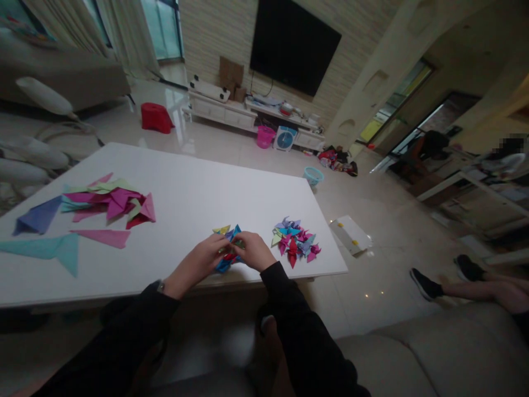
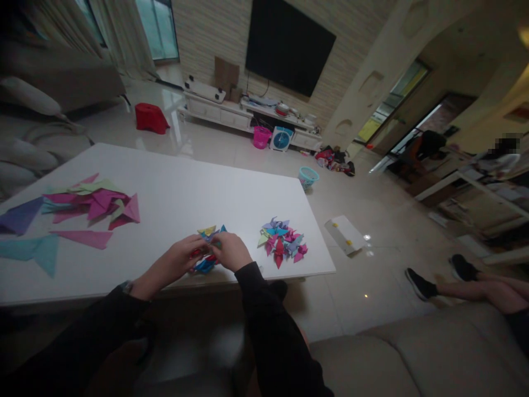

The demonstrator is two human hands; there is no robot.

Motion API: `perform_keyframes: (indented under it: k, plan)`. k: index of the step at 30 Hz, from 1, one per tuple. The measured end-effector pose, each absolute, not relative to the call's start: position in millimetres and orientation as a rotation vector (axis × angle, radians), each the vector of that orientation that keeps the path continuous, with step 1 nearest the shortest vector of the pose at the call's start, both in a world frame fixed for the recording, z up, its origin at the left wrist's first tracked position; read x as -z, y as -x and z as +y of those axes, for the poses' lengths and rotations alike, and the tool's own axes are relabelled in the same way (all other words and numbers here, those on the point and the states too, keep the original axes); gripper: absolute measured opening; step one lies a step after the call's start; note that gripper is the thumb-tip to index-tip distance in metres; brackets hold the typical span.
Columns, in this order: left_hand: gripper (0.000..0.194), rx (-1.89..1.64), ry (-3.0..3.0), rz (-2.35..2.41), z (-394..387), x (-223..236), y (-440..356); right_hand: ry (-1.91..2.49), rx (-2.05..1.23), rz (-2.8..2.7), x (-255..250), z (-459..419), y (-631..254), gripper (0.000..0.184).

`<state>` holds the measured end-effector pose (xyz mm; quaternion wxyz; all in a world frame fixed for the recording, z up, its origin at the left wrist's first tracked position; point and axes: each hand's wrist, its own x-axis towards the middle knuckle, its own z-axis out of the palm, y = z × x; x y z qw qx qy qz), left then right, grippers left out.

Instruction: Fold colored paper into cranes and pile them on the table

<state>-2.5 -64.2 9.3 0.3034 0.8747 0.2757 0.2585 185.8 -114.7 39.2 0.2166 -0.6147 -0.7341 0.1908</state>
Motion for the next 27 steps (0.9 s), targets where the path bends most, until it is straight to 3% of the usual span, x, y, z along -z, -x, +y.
perform_keyframes:
  k: [9, 17, 27]
  plan:
    - [0.023, -0.766, -2.373, 0.774, -63.6, -14.2, 8.3, 1.892, -0.437, -1.954, -39.8, -111.1, -192.2, 0.008]
    - [0.020, -0.641, -2.312, 1.156, -49.9, -1.7, 20.7, 2.332, -0.254, -1.584, -17.4, -95.8, -258.2, 0.022]
    - [0.054, -0.258, -1.684, 1.464, -56.0, 40.1, 11.0, 2.426, -0.312, -1.649, 36.8, -79.0, -236.2, 0.027]
